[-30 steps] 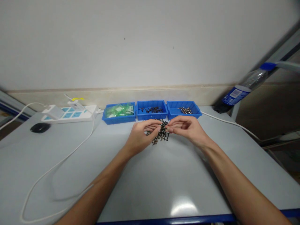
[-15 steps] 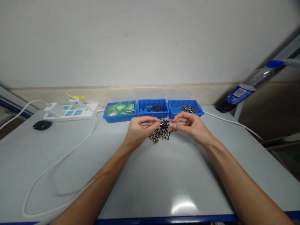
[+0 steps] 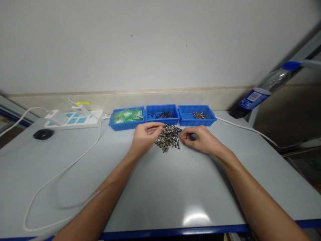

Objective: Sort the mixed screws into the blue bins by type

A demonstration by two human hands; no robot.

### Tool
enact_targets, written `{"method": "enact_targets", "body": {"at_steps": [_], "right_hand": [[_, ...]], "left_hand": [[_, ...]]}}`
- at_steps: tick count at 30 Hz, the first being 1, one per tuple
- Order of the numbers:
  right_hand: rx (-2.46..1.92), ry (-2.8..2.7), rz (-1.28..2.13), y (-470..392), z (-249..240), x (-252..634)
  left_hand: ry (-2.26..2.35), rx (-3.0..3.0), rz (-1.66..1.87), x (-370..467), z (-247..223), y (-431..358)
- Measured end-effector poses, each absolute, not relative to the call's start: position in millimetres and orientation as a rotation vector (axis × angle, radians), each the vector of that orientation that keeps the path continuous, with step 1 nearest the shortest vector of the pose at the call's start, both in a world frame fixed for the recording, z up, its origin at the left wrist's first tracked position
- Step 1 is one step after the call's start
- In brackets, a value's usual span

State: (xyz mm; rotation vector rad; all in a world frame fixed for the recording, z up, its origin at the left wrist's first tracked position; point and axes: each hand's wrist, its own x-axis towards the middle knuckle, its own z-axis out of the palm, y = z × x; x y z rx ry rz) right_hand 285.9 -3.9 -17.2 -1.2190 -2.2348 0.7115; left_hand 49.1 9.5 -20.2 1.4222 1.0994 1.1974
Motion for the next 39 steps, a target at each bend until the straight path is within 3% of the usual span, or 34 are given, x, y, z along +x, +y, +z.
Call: {"method": "enact_targets", "body": {"at_steps": [6,17,26,34,39], "right_hand": [[-1.213,-2.092,0.739,-2,-24,289],[-1.089,-1.676,1.091,-5,-14,279],[-1.043,-1.411,1.332,-8,-10,271],[-1.113,-1.404,1.275,-7,-12,272],[-1.29,-1.874,0.988,-5,-15,284]], "left_hand": [[1.133,1.516,1.15,54,-12,1],[1.077,1.633,1.078,55,-13,-3],[0.954,1.396,1.092,65,-21,-6],[0.94,1.301,1.107,68,-18,-4],[1.026,1.27,1.338,61,-18,10]]}}
